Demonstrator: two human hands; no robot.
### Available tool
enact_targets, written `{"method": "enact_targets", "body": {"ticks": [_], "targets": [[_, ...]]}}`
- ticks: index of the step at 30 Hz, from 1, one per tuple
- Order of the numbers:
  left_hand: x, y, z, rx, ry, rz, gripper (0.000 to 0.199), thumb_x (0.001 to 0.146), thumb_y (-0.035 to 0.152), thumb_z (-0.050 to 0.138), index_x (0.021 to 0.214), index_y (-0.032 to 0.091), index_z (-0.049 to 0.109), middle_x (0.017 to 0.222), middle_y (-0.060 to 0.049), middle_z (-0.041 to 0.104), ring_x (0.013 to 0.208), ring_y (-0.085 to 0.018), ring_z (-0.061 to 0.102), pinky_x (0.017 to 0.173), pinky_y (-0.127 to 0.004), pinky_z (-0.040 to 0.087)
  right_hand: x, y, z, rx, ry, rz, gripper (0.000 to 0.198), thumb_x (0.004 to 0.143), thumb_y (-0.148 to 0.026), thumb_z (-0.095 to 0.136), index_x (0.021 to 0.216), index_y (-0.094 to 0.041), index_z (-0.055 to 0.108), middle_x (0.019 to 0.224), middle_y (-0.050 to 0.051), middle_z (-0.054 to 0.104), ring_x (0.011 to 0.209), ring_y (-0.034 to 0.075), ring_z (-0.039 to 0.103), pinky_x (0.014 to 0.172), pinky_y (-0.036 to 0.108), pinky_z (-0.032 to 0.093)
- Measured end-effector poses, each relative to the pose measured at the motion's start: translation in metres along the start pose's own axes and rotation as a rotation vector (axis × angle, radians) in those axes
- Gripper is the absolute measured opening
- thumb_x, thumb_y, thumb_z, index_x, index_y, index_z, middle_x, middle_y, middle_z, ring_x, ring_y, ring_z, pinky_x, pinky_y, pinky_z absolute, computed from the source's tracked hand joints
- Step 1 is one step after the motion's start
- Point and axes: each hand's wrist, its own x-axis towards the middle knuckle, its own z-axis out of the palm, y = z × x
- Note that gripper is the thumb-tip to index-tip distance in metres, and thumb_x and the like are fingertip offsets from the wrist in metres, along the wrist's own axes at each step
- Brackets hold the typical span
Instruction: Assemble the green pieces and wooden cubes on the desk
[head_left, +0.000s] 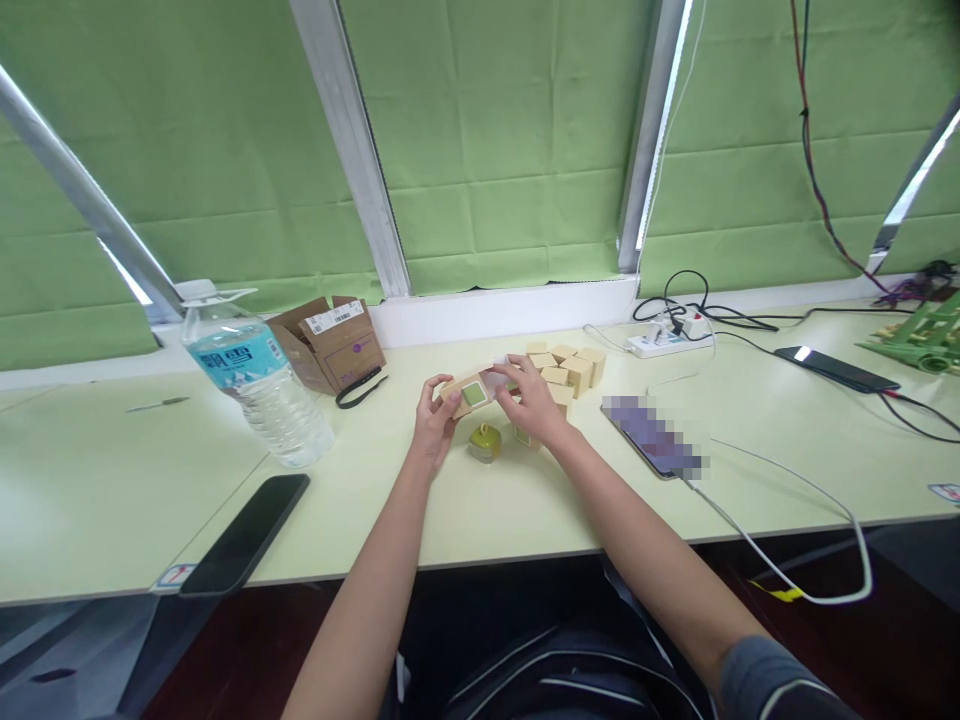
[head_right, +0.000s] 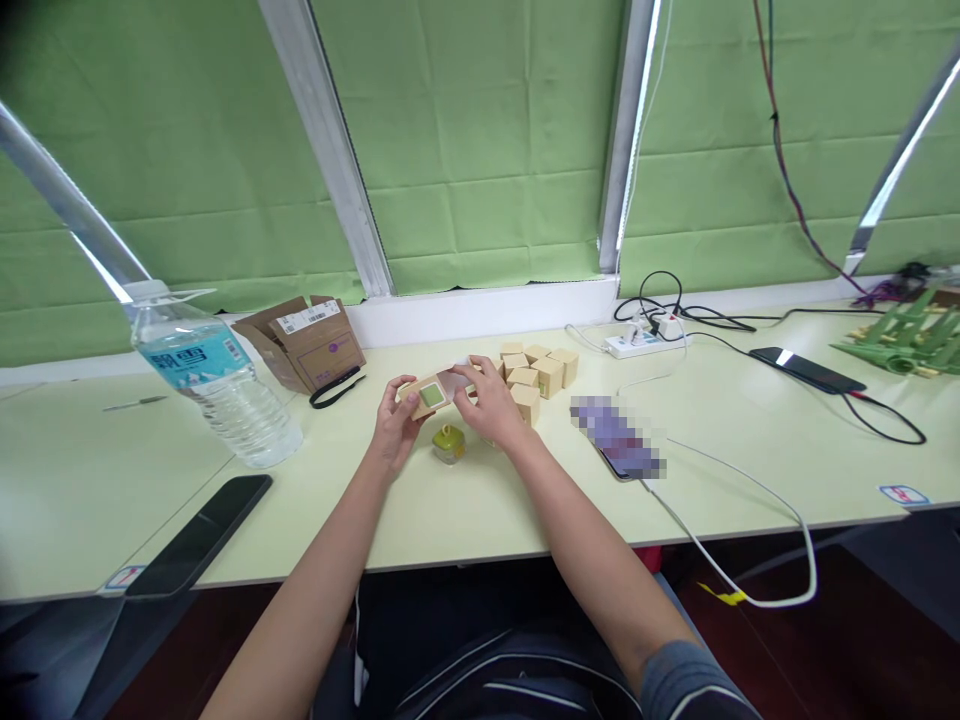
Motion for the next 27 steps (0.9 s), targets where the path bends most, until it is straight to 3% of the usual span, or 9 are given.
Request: {"method": "enact_targets", "body": {"ticks": [6,11,14,17,21,24,27], "targets": [[0.004,-0.001,0.000,0.051,0.100,0.017,0.051,0.072,0.047,0.083,0.110,0.025,0.057,0.094,0.000,0.066,0.079,-0.014,0.065,0.065,-0.022,0.050,-0.001,-0.004,-0.004,-0.020,-0.075,0.022,0.032,0.093,-0.028,0.055,0.124,-0.025,0.064,0.136,0.011,0.049,0.123,0.025,0.056,0.091,0.037,0.058],[0.011,-0.006,-0.008,0.098,0.237,0.033,0.047,0.074,0.052,0.079,0.106,0.026,0.058,0.098,0.000,0.066,0.074,-0.012,0.065,0.061,-0.021,0.045,-0.001,-0.007,-0.006,-0.088,-0.045,0.011,0.038,0.090,-0.032,0.062,0.126,-0.024,0.058,0.134,0.011,0.053,0.104,0.022,0.063,0.088,0.037,0.055],[0.014,-0.010,-0.015,0.146,0.332,0.047,0.047,0.073,0.054,0.078,0.104,0.026,0.056,0.097,0.001,0.066,0.072,-0.012,0.066,0.061,-0.022,0.044,0.000,-0.007,-0.008,-0.187,-0.030,-0.034,0.026,0.088,-0.032,0.065,0.113,-0.023,0.065,0.121,0.010,0.062,0.103,0.024,0.061,0.091,0.039,0.051],[0.017,-0.014,-0.020,0.192,0.418,0.046,0.049,0.073,0.055,0.078,0.104,0.026,0.055,0.095,0.001,0.065,0.072,-0.013,0.066,0.062,-0.022,0.043,0.001,-0.009,-0.009,-0.283,-0.167,-0.050,0.018,0.089,-0.040,0.068,0.093,-0.023,0.072,0.094,0.006,0.071,0.096,0.025,0.061,0.092,0.042,0.046],[0.019,-0.017,-0.025,0.199,0.481,0.039,0.049,0.073,0.055,0.078,0.105,0.027,0.053,0.096,0.001,0.064,0.073,-0.013,0.066,0.062,-0.023,0.043,-0.002,-0.011,-0.006,-0.415,-0.359,-0.067,0.040,0.074,-0.062,0.079,0.085,-0.024,0.078,0.073,0.008,0.068,0.093,0.030,0.060,0.092,0.048,0.040],[0.020,-0.019,-0.028,0.212,0.462,0.053,0.048,0.074,0.054,0.077,0.104,0.027,0.053,0.095,0.001,0.064,0.074,-0.014,0.067,0.061,-0.023,0.042,-0.005,-0.011,-0.002,-0.480,-0.448,-0.108,0.049,0.063,-0.070,0.083,0.077,-0.023,0.078,0.064,0.009,0.065,0.091,0.032,0.059,0.090,0.048,0.039],[0.020,-0.019,-0.030,0.228,0.461,0.044,0.048,0.073,0.055,0.077,0.104,0.027,0.054,0.094,0.001,0.065,0.074,-0.015,0.068,0.061,-0.024,0.042,-0.006,-0.011,-0.002,-0.541,-0.481,-0.143,0.047,0.061,-0.066,0.086,0.075,-0.022,0.077,0.063,0.009,0.064,0.090,0.032,0.059,0.088,0.047,0.039]]}}
